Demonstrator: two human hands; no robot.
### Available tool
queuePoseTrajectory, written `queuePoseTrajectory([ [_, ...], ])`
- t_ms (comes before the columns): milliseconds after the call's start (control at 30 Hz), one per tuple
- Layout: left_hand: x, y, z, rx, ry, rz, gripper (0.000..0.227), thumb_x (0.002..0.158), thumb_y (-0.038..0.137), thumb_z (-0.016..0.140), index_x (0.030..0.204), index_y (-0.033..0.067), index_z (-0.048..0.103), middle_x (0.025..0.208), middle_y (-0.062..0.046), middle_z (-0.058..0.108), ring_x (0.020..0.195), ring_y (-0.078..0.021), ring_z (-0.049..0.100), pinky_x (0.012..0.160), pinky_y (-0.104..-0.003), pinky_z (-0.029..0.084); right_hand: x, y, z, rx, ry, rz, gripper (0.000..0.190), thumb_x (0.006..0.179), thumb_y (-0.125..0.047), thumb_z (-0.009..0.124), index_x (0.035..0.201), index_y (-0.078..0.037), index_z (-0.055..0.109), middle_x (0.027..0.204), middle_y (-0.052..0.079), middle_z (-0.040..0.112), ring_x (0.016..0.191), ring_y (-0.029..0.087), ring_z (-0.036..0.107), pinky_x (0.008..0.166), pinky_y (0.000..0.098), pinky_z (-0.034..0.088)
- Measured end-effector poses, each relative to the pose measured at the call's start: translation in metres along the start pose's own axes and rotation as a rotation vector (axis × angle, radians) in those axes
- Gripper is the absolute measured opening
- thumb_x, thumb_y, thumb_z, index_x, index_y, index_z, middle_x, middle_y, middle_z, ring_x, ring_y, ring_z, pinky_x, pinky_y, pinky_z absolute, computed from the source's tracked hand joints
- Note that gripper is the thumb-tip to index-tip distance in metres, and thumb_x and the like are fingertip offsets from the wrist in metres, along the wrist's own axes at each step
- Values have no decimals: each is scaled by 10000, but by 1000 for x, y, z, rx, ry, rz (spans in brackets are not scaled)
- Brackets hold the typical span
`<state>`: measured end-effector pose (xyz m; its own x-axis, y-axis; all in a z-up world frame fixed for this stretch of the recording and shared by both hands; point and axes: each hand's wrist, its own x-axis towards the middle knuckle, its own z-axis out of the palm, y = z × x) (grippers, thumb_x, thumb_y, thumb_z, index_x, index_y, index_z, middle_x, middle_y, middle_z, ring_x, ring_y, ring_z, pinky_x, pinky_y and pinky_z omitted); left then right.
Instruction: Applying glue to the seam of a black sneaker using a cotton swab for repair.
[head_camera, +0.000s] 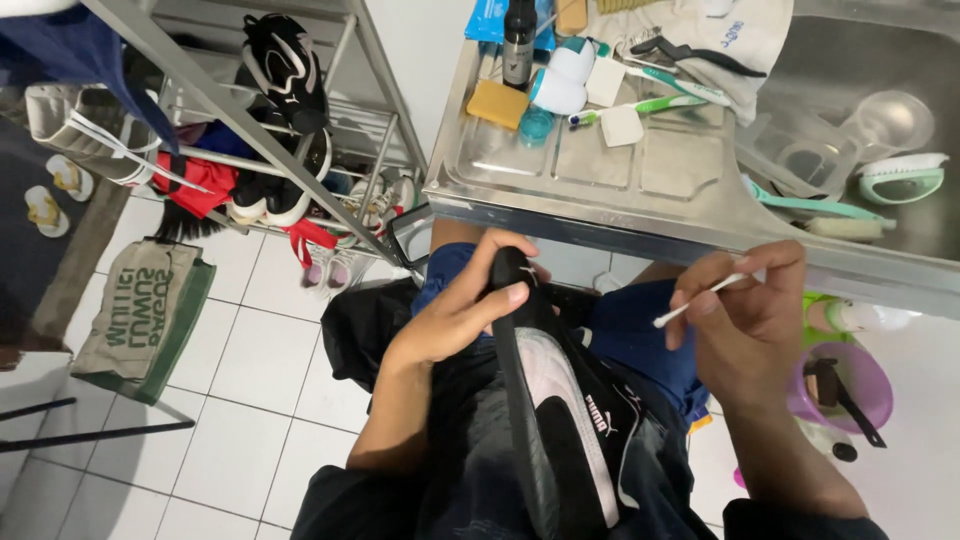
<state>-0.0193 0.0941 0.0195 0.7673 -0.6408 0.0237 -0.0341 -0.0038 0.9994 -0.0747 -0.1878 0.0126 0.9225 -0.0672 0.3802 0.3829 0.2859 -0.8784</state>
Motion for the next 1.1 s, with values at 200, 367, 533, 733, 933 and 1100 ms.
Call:
queuePoseTrajectory([
  [200, 1, 8, 13, -381, 293, 424, 409, 1009, 368, 657, 1218, 111, 418, 1213, -160, 563, 1050, -395, 711, 922, -477, 586, 14, -13, 5, -49, 1, -108, 240, 1011, -189, 645, 1060, -180, 410, 766, 83, 558, 513, 120, 534, 425, 180, 483],
  [367, 21, 7, 39, -354, 561, 719, 462, 995, 370, 727, 1223, 137, 399, 1270, -176, 519, 1151, -424, 661, 1059, -525, 508, 17, -16, -24, -131, 164, -264, 210, 1055, -11, 575, 1065, -151, 419, 810, 72, 535, 667, 153, 565, 585, 271, 569],
  [533, 29, 5, 62, -326, 638, 808, 472, 1010, 424, 717, 1204, 159, 379, 1291, -181, 498, 1114, -414, 685, 1056, -525, 517, 11, -28, -8, -461, 248, -519, 262, 1104, -54, 566, 1139, -91, 309, 791, 220, 533, 734, 279, 603, 860, 441, 612],
  [733, 38, -3, 65, -352, 761, 865, 503, 996, 469, 744, 1216, 180, 396, 1296, -172, 484, 1063, -457, 681, 1022, -564, 533, 12, -25, -13, -632, 282, -673, 207, 1197, -105, 462, 1116, 30, 326, 824, 322, 590, 798, 435, 666, 945, 577, 620],
  [933, 44, -10, 73, -405, 863, 885, 549, 968, 462, 789, 1213, 188, 381, 1337, -173, 497, 1166, -470, 644, 1113, -561, 464, 7, -14, -17, -729, 219, -899, 123, 1030, 68, 613, 946, 3, 551, 876, 162, 526, 783, 306, 537, 806, 484, 629],
  [1100, 44, -6, 85, -393, 852, 895, 536, 980, 439, 786, 1235, 204, 378, 1330, -198, 487, 1189, -462, 629, 1106, -560, 474, 1, -16, 11, -994, -117, -816, 64, 898, -188, 732, 882, -176, 672, 883, -12, 725, 757, 156, 598, 825, 348, 409],
])
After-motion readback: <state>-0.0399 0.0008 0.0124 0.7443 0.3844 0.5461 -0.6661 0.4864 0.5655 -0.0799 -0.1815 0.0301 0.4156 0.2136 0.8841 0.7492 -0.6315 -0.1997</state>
